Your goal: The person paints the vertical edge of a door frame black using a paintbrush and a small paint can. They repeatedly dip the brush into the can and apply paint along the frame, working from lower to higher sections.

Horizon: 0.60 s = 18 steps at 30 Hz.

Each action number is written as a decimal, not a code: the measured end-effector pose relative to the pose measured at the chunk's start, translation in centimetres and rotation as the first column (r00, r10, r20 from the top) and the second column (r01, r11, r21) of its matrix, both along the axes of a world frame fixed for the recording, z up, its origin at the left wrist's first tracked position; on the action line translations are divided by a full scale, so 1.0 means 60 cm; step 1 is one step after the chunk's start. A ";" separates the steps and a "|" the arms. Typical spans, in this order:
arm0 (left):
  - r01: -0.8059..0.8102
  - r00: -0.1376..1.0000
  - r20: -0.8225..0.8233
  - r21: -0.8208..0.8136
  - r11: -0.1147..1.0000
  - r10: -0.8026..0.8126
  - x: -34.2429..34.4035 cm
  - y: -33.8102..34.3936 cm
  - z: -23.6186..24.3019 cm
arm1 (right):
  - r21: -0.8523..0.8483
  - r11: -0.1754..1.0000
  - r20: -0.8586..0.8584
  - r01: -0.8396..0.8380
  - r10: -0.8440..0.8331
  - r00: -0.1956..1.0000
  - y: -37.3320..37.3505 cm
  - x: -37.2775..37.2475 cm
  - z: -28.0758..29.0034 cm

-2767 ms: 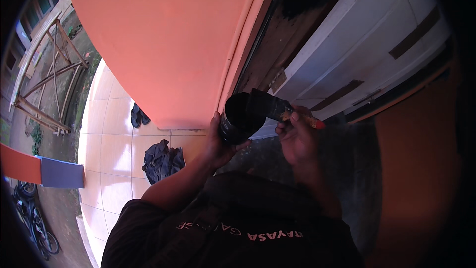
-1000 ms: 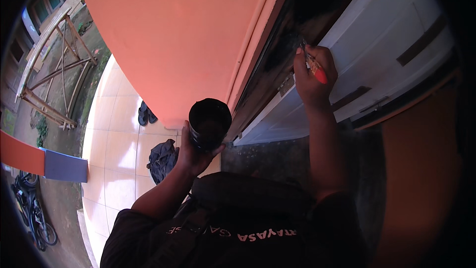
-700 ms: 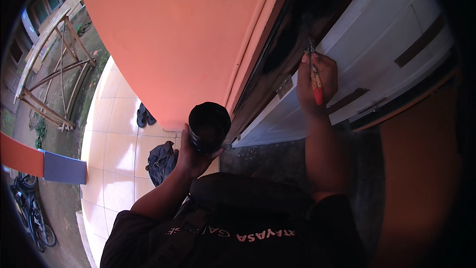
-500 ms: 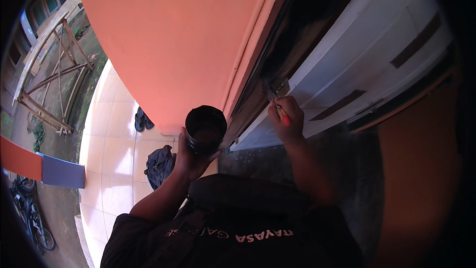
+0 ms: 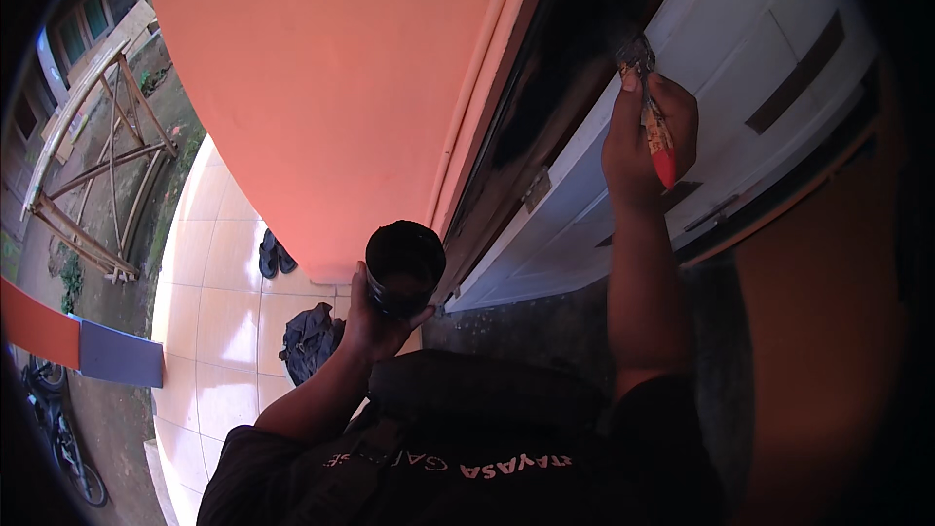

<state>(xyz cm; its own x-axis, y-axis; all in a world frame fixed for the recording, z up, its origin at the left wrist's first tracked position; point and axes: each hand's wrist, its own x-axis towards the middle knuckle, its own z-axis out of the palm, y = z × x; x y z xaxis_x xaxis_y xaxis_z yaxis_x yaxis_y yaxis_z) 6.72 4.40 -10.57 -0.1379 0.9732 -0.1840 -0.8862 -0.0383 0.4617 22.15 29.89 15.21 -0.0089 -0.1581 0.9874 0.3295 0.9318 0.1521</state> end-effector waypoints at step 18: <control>-0.034 0.999 -0.003 -0.087 0.996 0.033 0.000 0.008 0.036 | -0.388 0.920 0.243 -0.050 0.155 0.958 -0.004 0.007 -0.095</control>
<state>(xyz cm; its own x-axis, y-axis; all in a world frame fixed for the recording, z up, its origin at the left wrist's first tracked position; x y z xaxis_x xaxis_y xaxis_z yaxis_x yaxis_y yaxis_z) 6.71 4.89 -8.43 -0.1706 0.9484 -0.2672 -0.8843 -0.0277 0.4661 22.54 29.63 9.51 -0.2809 0.2075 0.9370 0.2255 0.9633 -0.1457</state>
